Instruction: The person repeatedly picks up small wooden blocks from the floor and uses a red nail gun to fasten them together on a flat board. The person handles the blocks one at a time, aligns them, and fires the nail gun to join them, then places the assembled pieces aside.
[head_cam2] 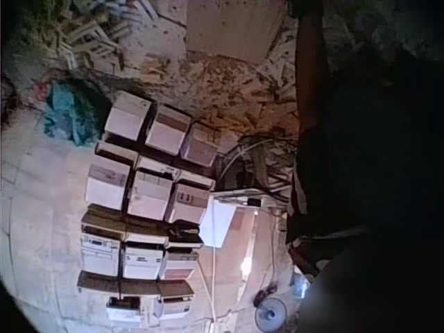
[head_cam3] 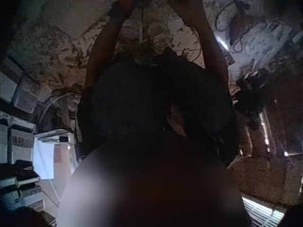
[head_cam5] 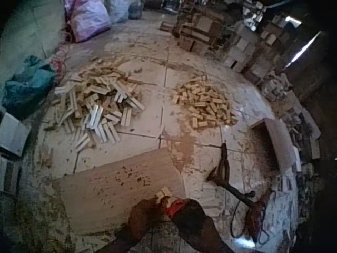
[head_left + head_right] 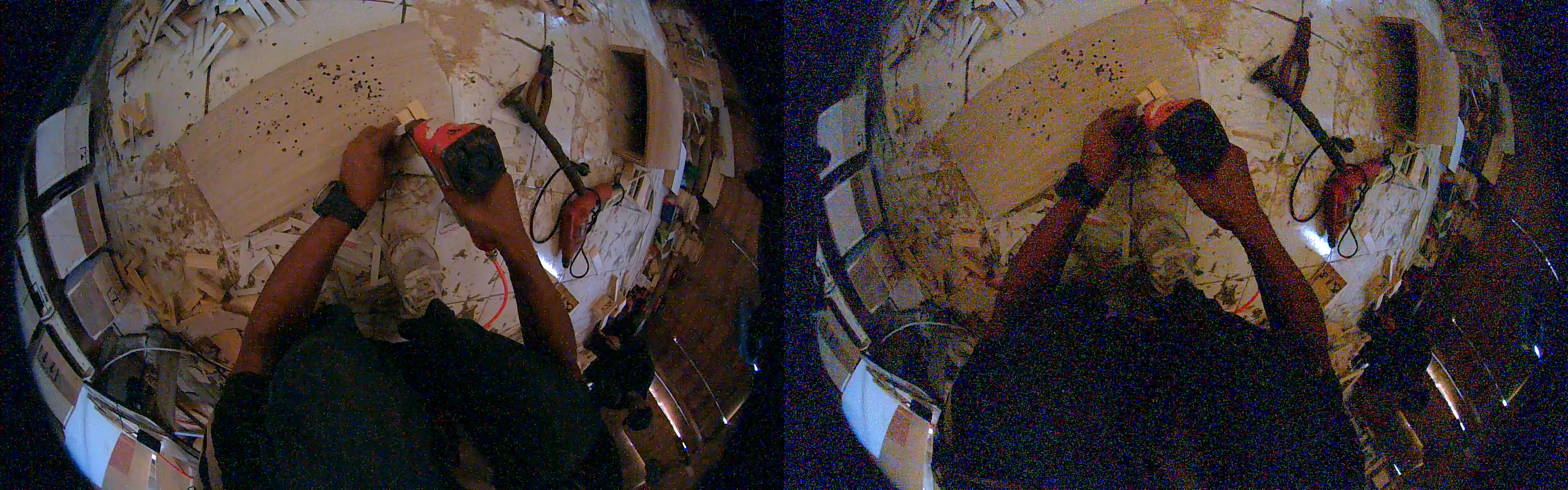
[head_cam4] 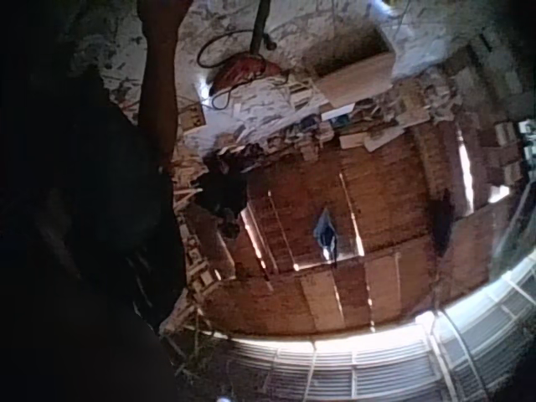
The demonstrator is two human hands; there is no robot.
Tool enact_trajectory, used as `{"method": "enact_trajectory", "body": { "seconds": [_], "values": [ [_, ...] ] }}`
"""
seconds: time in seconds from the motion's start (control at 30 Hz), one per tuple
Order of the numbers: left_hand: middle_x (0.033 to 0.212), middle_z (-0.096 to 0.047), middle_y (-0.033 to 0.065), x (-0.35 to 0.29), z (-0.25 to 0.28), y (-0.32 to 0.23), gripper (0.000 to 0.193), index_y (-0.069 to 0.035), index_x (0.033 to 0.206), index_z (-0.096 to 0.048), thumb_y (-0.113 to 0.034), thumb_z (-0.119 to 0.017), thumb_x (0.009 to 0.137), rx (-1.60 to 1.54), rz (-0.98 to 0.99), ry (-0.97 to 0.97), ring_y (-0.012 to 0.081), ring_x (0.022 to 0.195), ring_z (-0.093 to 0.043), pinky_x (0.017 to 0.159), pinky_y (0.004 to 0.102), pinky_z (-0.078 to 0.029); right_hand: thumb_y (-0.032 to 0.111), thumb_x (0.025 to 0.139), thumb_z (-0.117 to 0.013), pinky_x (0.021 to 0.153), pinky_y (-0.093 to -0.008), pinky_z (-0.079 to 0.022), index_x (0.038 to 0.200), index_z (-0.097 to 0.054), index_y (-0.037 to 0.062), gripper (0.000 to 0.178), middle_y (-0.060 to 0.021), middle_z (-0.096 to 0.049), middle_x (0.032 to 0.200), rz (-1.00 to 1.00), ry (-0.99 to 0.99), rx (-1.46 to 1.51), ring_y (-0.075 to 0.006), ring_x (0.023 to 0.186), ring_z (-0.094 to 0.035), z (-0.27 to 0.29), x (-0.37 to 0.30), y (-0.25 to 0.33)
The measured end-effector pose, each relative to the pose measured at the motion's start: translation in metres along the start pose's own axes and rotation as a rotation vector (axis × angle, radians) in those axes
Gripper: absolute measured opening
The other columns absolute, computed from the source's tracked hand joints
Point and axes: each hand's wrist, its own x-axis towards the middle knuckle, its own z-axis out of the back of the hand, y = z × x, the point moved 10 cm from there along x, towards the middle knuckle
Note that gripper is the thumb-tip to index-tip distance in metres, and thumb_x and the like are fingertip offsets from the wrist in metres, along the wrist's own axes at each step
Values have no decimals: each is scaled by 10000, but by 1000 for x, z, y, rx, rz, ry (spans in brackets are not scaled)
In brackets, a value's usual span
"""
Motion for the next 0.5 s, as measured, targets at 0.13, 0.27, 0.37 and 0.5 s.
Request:
{"method": "enact_trajectory", "body": {
  "seconds": [0.13, 0.27, 0.37, 0.5],
  "values": [
    [875, -589, 169, -1, -4, 3, 369, -58, 1128, -557, -130, -610, 770, -68, 53, -3, 341, 773, -589, 659, 413, -477, 179, 717, -667, 716, -355, -498, 942, -602, 11, 288, -130, -659, 870, -10, -27, 17, -239, 788, -638, 2, -2, 1],
    [902, -586, 176, -3, -10, 6, 377, -69, 1150, -543, -102, -583, 776, 39, 41, 25, 345, 786, -591, 673, 415, -486, 190, 720, -666, 736, -355, -498, 963, -598, 21, 304, -137, -657, 890, 20, -12, -20, -259, 807, -639, 1, 0, 0],
    [921, -586, 173, -4, -10, 5, 391, -82, 1170, -530, -75, -558, 780, -7, 23, 13, 350, 798, -592, 684, 412, -490, 196, 723, -657, 745, -364, -500, 966, -600, 34, 297, -146, -655, 896, 85, 8, -58, -288, 818, -638, -1, 2, 3],
    [931, -584, 175, -5, -10, 6, 412, -81, 1182, -519, -50, -547, 772, -4, 74, 15, 355, 810, -590, 681, 416, -491, 187, 725, -643, 747, -372, -500, 979, -598, 38, 298, -159, -651, 915, 51, 25, -31, -314, 833, -633, -4, 2, 2]
  ]
}}
